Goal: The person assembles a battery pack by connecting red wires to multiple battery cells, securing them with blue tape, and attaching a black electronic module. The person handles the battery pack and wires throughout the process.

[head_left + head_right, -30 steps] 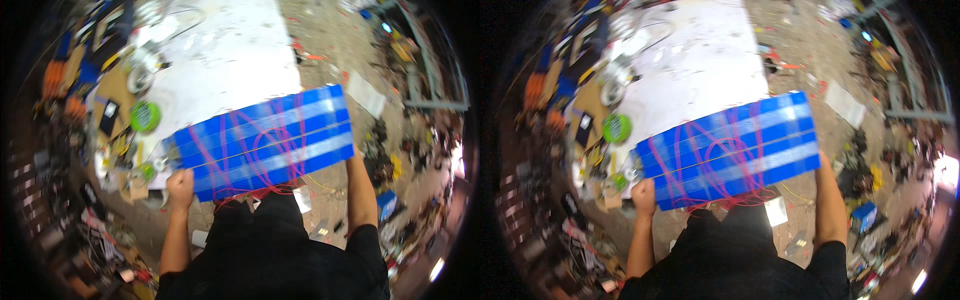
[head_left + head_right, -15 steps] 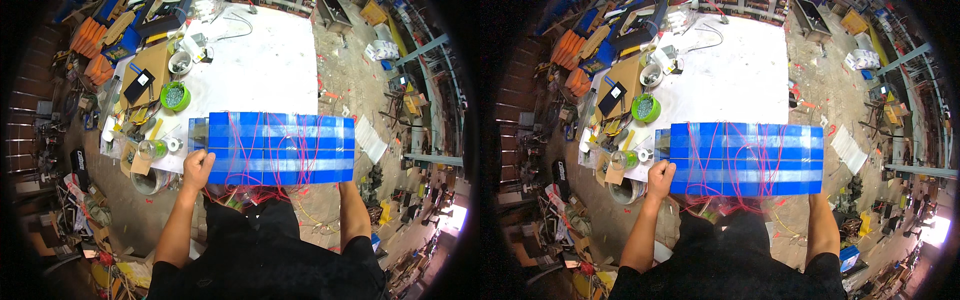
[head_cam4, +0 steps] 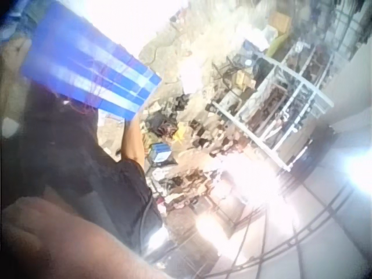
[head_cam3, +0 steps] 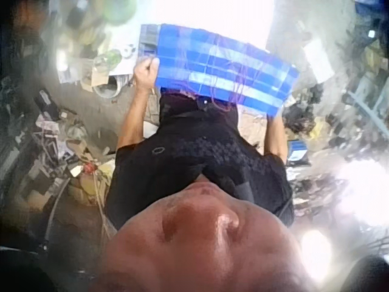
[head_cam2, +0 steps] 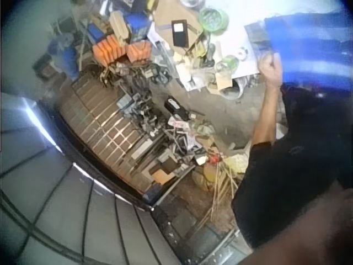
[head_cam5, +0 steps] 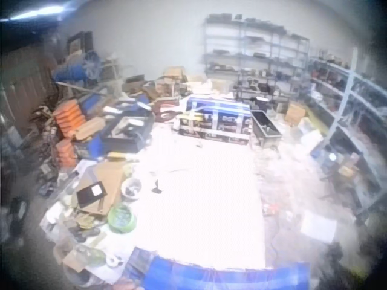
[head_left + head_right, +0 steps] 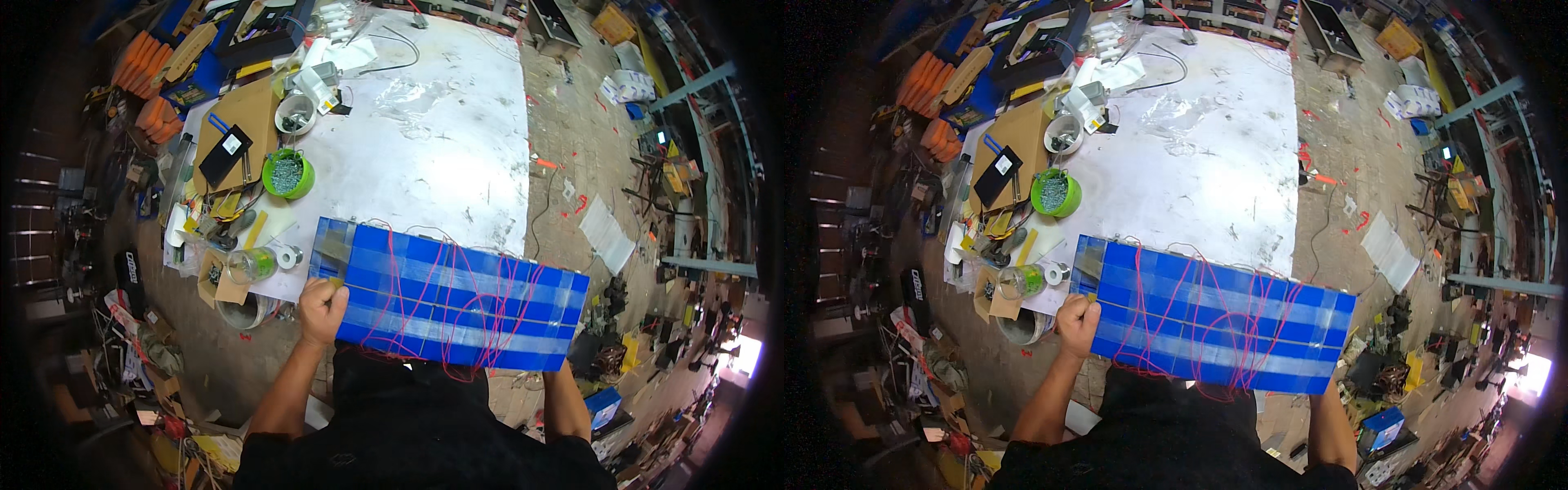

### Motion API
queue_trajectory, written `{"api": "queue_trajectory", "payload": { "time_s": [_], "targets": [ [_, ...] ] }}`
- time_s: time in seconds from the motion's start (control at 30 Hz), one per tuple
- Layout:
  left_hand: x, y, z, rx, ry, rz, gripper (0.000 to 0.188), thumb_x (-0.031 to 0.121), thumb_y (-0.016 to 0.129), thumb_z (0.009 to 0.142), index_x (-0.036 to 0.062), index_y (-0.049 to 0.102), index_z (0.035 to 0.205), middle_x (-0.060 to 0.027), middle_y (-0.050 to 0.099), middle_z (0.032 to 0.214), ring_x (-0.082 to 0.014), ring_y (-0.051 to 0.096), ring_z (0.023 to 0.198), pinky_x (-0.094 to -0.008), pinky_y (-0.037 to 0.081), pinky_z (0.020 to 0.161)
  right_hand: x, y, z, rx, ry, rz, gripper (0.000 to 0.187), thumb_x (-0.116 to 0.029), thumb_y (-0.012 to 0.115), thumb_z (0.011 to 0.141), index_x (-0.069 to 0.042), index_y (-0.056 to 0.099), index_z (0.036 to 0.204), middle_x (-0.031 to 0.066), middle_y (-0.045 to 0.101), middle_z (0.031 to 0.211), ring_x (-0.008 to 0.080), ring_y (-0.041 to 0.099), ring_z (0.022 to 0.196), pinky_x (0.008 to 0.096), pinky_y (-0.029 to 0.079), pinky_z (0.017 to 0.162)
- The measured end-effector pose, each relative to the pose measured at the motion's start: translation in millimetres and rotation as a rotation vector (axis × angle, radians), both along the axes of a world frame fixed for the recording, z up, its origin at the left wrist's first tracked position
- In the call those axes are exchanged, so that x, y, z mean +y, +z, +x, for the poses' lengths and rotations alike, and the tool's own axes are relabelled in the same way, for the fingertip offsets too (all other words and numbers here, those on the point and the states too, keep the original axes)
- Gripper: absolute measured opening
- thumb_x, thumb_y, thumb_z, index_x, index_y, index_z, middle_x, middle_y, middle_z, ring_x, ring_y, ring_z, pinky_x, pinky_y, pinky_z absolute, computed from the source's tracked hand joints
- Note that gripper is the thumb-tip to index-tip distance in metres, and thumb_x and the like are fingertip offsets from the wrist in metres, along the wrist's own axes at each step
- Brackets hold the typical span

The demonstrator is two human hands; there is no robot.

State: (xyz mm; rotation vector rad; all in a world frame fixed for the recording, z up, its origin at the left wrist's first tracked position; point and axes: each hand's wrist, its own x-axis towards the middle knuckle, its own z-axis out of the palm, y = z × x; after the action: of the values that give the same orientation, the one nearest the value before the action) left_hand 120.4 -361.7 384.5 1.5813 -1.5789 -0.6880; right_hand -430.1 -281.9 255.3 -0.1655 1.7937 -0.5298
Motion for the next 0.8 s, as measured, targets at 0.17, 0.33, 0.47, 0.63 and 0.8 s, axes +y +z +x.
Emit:
{"api": "queue_trajectory", "payload": {
  "time_s": [0.17,0.33,0.47,0.63,0.8],
  "targets": [
    [-8.1,10.4,-4.4,-0.011,0.043,0.032,0.041,0.017,0.068,0.090,0.0041,0.043,0.060,-0.0114,0.044,0.058,-0.0309,0.042,0.055,-0.0424,0.035,0.062,4.8,5.8,-7.2,-0.014,-0.012,0.077,0.064,-0.061,0.046,0.102,-0.006,0.061,0.133,0.0194,0.067,0.131,0.0366,0.064,0.118,0.0551,0.052,0.096],
    [-46.3,29.3,-8.9,0.050,0.070,0.213,0.044,0.021,0.068,0.096,0.0027,0.048,0.061,-0.0049,0.043,0.055,-0.0178,0.041,0.052,-0.0375,0.034,0.056,-21.0,7.7,-21.0,-0.050,-0.005,0.131,0.064,-0.061,0.046,0.101,-0.007,0.062,0.132,0.0192,0.067,0.130,0.0371,0.064,0.117,0.0565,0.053,0.095],
    [-100.3,48.6,-17.3,0.224,0.115,0.498,0.051,0.029,0.067,0.101,0.0018,0.048,0.063,0.0043,0.041,0.058,-0.0041,0.036,0.059,-0.0315,0.029,0.050,-39.8,16.8,-31.3,-0.100,-0.029,0.162,0.063,-0.061,0.046,0.101,-0.008,0.062,0.131,0.0190,0.068,0.129,0.0376,0.065,0.117,0.0577,0.053,0.094],
    [-149.5,42.8,-16.3,0.279,0.076,0.582,0.049,0.033,0.063,0.102,0.0044,0.054,0.062,0.0075,0.048,0.061,-0.0046,0.040,0.059,-0.0302,0.033,0.052,-51.7,21.0,-37.1,-0.203,-0.184,0.130,0.062,-0.061,0.046,0.101,-0.008,0.063,0.130,0.0188,0.068,0.128,0.0381,0.065,0.116,0.0591,0.054,0.093],
    [-164.2,48.2,-17.7,0.329,0.100,0.632,0.041,0.034,0.064,0.100,0.0032,0.069,0.073,0.0044,0.061,0.069,-0.0055,0.049,0.060,-0.0261,0.040,0.054,-67.1,78.4,-3.6,-0.331,-0.347,-0.067,0.059,-0.060,0.046,0.101,-0.011,0.064,0.127,0.0173,0.069,0.127,0.0377,0.065,0.115,0.0597,0.054,0.093]
  ]
}}
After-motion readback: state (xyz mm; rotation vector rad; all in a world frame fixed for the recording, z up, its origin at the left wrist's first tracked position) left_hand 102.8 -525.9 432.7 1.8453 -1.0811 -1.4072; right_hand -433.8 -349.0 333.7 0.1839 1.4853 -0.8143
